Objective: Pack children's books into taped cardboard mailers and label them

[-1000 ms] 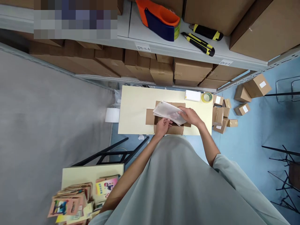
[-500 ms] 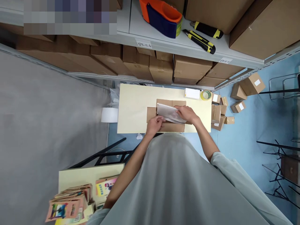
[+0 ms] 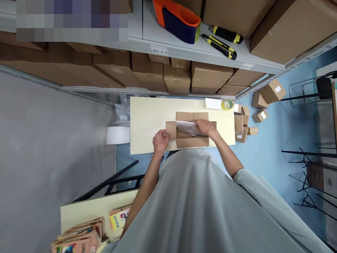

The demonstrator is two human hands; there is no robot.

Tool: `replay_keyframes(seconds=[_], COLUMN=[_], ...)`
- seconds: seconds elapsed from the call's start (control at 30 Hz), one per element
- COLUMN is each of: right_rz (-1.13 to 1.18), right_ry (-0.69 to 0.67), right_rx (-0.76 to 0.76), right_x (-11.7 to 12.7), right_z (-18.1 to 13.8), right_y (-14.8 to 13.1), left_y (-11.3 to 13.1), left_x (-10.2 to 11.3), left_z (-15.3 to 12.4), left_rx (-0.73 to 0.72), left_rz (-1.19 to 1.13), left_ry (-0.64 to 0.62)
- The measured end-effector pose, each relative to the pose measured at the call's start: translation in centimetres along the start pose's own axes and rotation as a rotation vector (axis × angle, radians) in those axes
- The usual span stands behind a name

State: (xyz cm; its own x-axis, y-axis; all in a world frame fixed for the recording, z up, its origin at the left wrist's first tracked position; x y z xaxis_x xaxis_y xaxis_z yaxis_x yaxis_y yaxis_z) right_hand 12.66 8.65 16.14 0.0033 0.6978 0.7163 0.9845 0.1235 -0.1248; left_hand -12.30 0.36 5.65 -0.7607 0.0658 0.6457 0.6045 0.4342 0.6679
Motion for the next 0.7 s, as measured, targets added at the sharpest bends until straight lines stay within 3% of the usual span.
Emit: replay_keyframes(seconds=[0.2, 0.5, 0.7], right_rz=[-0.016, 0.053, 0.118], right_ry=[0.022, 0.008, 0.059], right_rx=[-0.071, -0.116, -0.108], right_x=[-0.2, -4.4, -5.6], right_z=[-0.7, 1.4, 1.4], right_y=[0.0, 0.2, 1.2], left_y=[0.3, 0.0, 0.1], left_x=[0.3, 0.2, 0.2], left_z=[0.0, -0.2, -0.4], left_rx=[-0.002, -0.004, -0.018], left_rz=[0.007, -0.005, 0.004], left_ry=[0.000, 0.012, 0.028])
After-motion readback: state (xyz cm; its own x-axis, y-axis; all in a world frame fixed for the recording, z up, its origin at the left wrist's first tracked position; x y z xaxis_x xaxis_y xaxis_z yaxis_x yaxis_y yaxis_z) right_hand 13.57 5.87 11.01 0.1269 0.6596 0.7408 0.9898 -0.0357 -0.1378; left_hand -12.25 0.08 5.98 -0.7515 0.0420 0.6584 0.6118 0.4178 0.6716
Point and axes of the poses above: each hand's wrist, its own z-axis towards the middle knuckle, its own x-axis out of the back of the hand, y = z × x, the point moved 1 cm from there along z, towards the middle knuckle, and after that the axes turned 9 degrees about -x, right-handed, at the moved point
